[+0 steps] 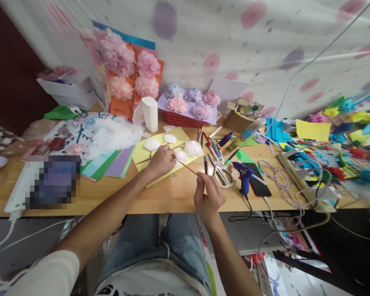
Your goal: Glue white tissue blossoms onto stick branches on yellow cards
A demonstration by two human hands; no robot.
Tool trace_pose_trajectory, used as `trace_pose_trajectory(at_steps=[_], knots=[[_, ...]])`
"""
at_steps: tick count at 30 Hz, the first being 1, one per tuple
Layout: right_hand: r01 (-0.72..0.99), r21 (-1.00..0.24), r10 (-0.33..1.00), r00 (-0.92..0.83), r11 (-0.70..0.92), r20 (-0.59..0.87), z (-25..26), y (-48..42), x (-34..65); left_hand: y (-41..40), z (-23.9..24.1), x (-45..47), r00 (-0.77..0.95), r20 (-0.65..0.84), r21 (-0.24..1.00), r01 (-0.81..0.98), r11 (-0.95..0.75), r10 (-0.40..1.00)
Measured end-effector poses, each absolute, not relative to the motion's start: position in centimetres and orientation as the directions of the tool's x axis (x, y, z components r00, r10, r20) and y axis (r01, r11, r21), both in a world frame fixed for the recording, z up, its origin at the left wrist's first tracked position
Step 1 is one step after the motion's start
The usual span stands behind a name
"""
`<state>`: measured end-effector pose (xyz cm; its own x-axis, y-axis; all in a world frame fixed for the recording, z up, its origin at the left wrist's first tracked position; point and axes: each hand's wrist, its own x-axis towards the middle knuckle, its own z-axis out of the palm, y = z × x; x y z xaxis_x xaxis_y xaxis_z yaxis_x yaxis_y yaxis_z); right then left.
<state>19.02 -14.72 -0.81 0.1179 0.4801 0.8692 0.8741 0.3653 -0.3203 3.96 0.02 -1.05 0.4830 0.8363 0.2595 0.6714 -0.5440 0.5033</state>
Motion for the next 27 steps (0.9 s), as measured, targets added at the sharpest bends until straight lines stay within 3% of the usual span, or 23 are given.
trace_pose_trajectory(at_steps=[27], knots=[[0.882, -0.308, 0.507, 0.093, 0.358, 0.857, -1.7, -13.4, 18.8, 0.0, -1.1, 3.8, 0.503, 0.267, 0.503, 0.655, -0.564, 0.822]])
